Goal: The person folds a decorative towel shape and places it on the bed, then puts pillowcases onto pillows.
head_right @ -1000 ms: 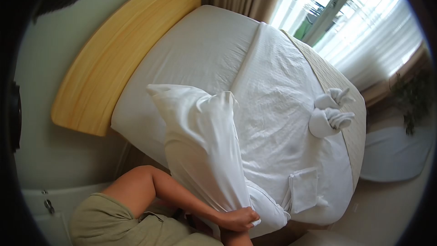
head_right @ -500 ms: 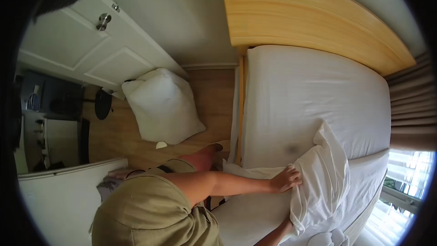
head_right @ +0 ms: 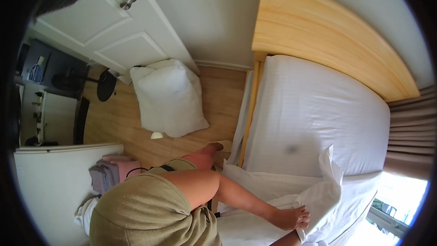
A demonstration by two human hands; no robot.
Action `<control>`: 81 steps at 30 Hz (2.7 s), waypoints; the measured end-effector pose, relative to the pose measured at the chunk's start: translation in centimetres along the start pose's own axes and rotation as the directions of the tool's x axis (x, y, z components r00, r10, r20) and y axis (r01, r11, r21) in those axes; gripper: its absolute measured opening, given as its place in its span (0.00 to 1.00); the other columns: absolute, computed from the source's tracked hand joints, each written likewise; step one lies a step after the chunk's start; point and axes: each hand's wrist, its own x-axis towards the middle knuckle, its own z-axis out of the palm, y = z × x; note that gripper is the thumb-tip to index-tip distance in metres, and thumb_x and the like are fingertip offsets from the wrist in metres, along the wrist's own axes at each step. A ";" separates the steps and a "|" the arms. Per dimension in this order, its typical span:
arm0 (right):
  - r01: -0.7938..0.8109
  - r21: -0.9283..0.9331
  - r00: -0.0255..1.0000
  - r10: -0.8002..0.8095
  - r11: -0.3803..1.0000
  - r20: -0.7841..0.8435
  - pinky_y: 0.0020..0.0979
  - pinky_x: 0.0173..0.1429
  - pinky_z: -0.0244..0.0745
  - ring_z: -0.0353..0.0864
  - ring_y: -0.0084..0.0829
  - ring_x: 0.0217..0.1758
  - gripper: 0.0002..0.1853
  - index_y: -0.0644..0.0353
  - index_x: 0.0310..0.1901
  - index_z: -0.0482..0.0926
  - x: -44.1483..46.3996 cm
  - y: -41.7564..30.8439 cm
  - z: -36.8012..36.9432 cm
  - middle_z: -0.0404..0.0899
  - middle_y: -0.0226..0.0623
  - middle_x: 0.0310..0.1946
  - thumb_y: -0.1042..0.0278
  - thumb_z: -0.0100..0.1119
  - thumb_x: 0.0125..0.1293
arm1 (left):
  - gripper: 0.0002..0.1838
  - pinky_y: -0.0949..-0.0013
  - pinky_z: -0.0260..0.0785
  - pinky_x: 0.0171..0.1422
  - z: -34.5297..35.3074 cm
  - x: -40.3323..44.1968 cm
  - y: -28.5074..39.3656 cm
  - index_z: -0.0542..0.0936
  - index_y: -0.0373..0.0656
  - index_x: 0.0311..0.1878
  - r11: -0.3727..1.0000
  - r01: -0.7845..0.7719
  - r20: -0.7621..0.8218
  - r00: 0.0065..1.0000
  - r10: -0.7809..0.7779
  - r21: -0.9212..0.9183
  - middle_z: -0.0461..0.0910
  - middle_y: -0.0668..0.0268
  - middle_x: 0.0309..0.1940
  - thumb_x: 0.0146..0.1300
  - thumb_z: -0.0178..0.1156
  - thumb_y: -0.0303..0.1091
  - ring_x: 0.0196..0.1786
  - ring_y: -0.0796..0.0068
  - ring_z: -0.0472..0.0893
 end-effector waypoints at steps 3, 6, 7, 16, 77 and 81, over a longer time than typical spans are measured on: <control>0.148 0.029 0.985 -0.145 0.989 -0.088 0.35 0.66 0.59 0.68 0.33 0.60 0.19 0.60 0.54 0.70 -0.5 -6.3 -1.8 0.72 0.41 0.50 0.68 0.54 0.60 | 0.08 0.58 0.59 0.57 -0.5 2.3 2.2 0.73 0.43 0.35 0.972 -0.228 -0.123 0.965 0.234 0.056 0.71 0.60 0.34 0.49 0.56 0.28 0.43 0.61 0.72; 0.305 0.061 0.938 -0.288 0.951 -0.195 0.36 0.66 0.59 0.68 0.34 0.60 0.19 0.60 0.53 0.71 -2.3 -13.3 -3.8 0.72 0.41 0.49 0.68 0.54 0.60 | 0.11 0.57 0.64 0.52 1.4 5.4 7.4 0.73 0.41 0.37 0.918 -0.088 0.014 0.995 0.101 -0.388 0.74 0.57 0.37 0.47 0.56 0.26 0.43 0.57 0.74; 0.351 0.069 0.917 -0.328 0.934 -0.227 0.36 0.66 0.59 0.68 0.34 0.60 0.19 0.60 0.53 0.71 -3.1 -15.3 -4.3 0.72 0.41 0.49 0.68 0.54 0.60 | 0.12 0.56 0.67 0.46 -0.4 6.8 9.7 0.73 0.38 0.38 0.912 -0.077 0.042 0.994 0.102 -0.402 0.77 0.51 0.35 0.46 0.56 0.26 0.41 0.51 0.76; 0.494 0.058 0.775 -0.409 0.868 -0.483 0.37 0.67 0.58 0.69 0.36 0.59 0.17 0.59 0.51 0.72 -14.0 -21.0 -12.5 0.73 0.43 0.47 0.69 0.53 0.59 | 0.10 0.55 0.67 0.31 -8.7 9.6 21.1 0.70 0.38 0.36 0.836 -0.048 0.286 0.928 0.240 -0.547 0.74 0.52 0.21 0.49 0.57 0.21 0.30 0.46 0.76; -0.025 0.614 0.974 -0.118 0.789 0.191 0.35 0.62 0.59 0.65 0.39 0.57 0.18 0.60 0.49 0.70 -15.2 -6.3 0.7 0.69 0.47 0.49 0.63 0.53 0.57 | 0.18 0.51 0.68 0.40 -10.7 3.6 15.8 0.75 0.38 0.42 0.980 0.174 0.603 0.793 -0.080 -0.098 0.77 0.48 0.26 0.43 0.51 0.28 0.33 0.46 0.77; 0.069 0.648 0.943 -0.261 0.758 0.205 0.34 0.62 0.59 0.65 0.38 0.58 0.18 0.59 0.49 0.70 -10.0 -12.3 1.1 0.68 0.46 0.49 0.62 0.52 0.58 | 0.11 0.55 0.69 0.37 -14.2 3.6 17.5 0.73 0.38 0.39 0.877 0.224 0.483 0.875 0.010 -0.425 0.75 0.48 0.24 0.50 0.53 0.25 0.34 0.47 0.78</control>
